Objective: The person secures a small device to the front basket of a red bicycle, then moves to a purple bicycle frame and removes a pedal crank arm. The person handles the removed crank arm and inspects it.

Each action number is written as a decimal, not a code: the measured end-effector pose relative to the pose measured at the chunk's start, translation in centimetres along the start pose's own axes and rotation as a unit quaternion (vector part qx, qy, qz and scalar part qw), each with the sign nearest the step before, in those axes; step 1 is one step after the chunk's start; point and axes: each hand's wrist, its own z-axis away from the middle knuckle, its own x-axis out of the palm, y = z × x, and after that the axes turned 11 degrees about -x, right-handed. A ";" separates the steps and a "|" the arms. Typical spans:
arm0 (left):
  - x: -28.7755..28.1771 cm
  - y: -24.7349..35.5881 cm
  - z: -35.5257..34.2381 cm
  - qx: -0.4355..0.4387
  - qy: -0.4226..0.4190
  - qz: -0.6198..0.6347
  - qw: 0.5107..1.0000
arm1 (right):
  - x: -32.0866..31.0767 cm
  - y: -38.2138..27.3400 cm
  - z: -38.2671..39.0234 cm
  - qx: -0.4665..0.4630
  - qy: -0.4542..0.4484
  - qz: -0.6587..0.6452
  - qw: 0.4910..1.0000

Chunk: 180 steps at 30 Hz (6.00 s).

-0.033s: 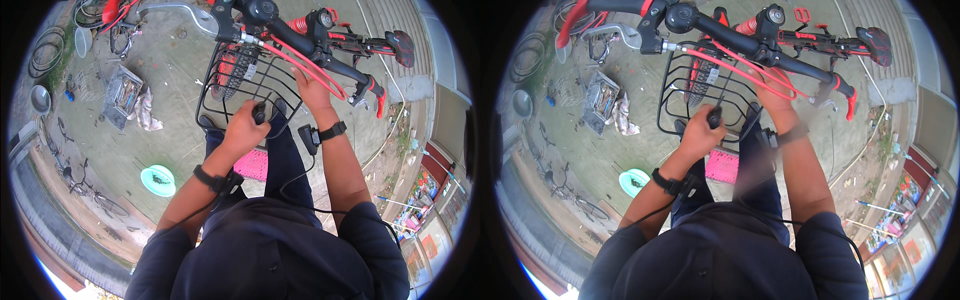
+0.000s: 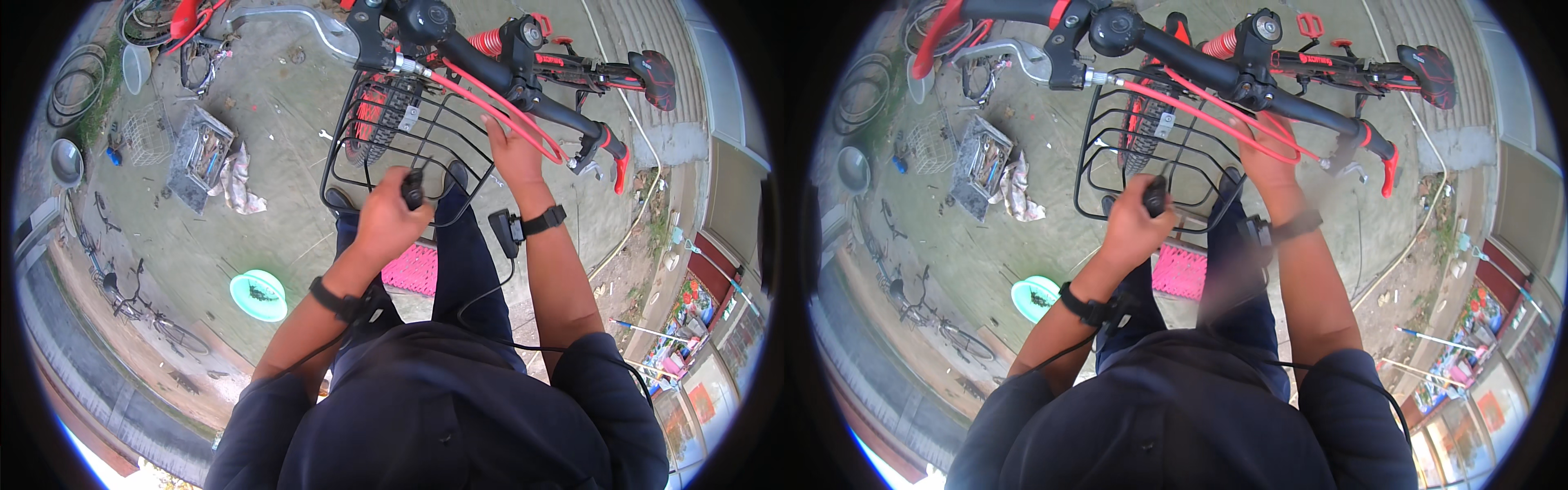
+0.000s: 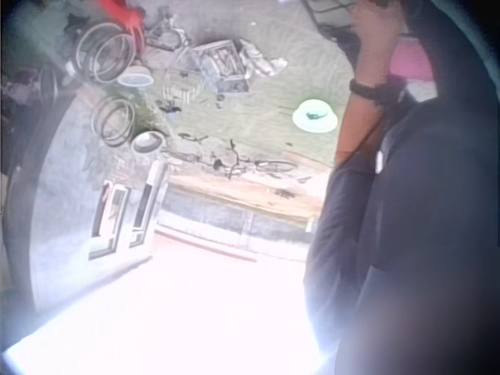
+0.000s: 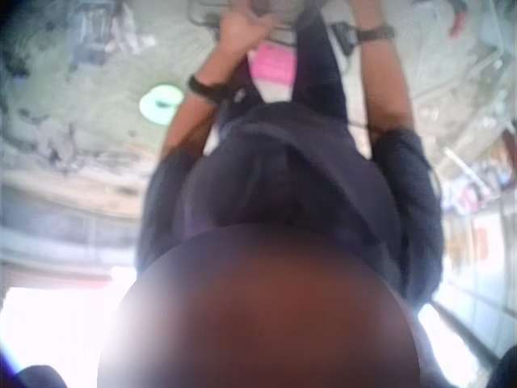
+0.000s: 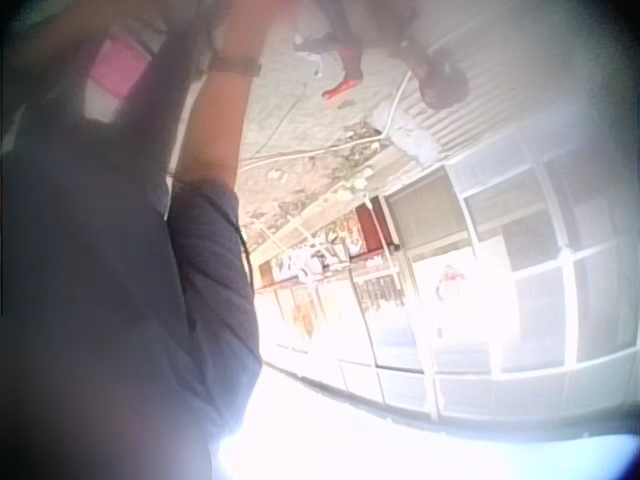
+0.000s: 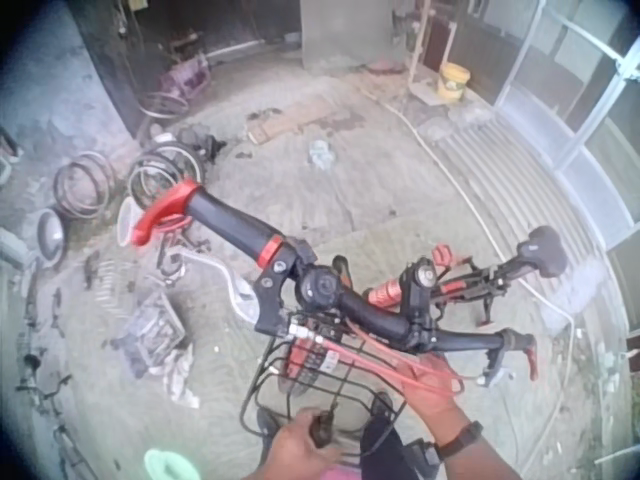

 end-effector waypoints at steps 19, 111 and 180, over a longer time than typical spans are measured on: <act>-10.9 -1.6 -3.6 -0.150 0.092 -0.031 0.984 | -0.1 -3.0 8.4 0.525 0.032 -0.531 0.665; 17.4 24.1 0.6 -0.227 -0.233 0.045 0.945 | -28.0 10.1 39.7 0.534 0.307 -0.677 0.404; 33.9 27.2 1.4 -0.280 0.334 -0.043 0.899 | -34.8 26.7 -19.6 0.328 -0.472 -0.583 0.574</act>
